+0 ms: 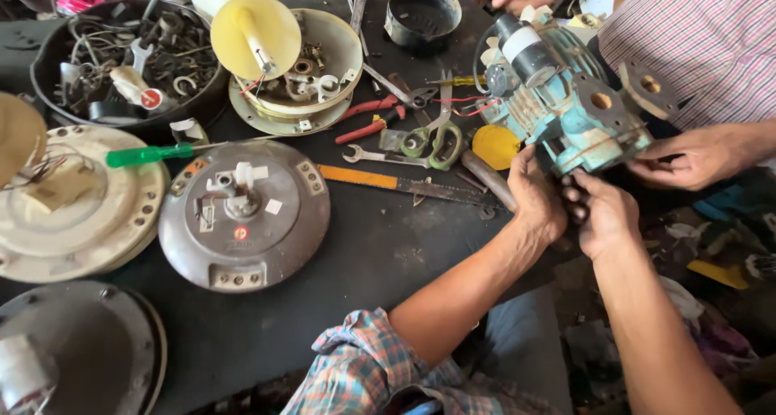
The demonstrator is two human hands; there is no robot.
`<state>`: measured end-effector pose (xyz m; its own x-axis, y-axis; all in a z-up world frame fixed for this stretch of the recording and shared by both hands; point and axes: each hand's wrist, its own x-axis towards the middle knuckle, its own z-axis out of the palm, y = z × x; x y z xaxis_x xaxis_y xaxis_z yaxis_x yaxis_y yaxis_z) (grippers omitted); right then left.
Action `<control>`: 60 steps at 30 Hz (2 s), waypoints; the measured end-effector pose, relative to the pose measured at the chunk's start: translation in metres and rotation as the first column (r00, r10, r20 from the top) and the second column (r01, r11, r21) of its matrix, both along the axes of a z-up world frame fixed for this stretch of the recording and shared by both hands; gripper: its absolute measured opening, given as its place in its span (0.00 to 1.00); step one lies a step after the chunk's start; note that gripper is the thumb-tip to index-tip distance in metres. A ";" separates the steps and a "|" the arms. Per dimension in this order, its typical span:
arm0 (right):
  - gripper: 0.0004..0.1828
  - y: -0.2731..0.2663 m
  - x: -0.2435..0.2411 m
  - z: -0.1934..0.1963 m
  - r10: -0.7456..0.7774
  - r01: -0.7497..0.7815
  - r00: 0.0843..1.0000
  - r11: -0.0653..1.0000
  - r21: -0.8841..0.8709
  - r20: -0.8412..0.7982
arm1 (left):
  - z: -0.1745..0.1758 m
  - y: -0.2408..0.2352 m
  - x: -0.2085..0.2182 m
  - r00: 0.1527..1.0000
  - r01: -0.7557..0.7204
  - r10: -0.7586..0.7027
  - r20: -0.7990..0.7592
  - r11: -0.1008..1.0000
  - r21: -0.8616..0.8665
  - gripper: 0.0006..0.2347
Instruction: The person applies a yellow substance from a small bottle to a yellow plastic part, then places the part on a workbench. They pick up a teal motor housing and use pliers to manipulate a small metal component on its shaft. The person continues to adjust the component with pliers while another person holds the motor steady.
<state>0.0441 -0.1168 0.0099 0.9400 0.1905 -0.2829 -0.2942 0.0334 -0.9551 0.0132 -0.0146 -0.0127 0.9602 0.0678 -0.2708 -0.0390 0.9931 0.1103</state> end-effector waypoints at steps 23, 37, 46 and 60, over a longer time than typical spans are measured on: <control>0.14 -0.164 -0.092 -0.004 0.349 -0.272 0.929 0.869 -0.413 0.121 | -0.008 0.248 -0.080 0.862 0.447 0.480 0.164 -0.871 0.203 0.26; 0.17 -0.236 -0.127 -0.044 0.461 -0.413 0.887 0.806 -0.423 0.013 | 0.056 0.268 -0.088 0.847 0.422 0.358 -0.394 -0.902 0.088 0.42; 0.17 -0.196 -0.136 0.006 0.494 -0.398 0.866 0.774 -0.491 0.076 | 0.090 0.233 -0.172 0.966 0.250 0.258 0.009 -0.944 0.217 0.28; 0.14 -0.116 -0.181 -0.025 0.432 -0.428 0.902 0.900 -0.084 0.023 | 0.074 -0.040 -0.204 0.855 -0.451 -0.349 0.383 -0.140 0.881 0.46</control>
<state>-0.1368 -0.2333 -0.0154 0.7821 0.5584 -0.2766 -0.2256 -0.1601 -0.9610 -0.1907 -0.0543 0.0610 0.8596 -0.0937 0.5023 -0.5096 -0.2278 0.8297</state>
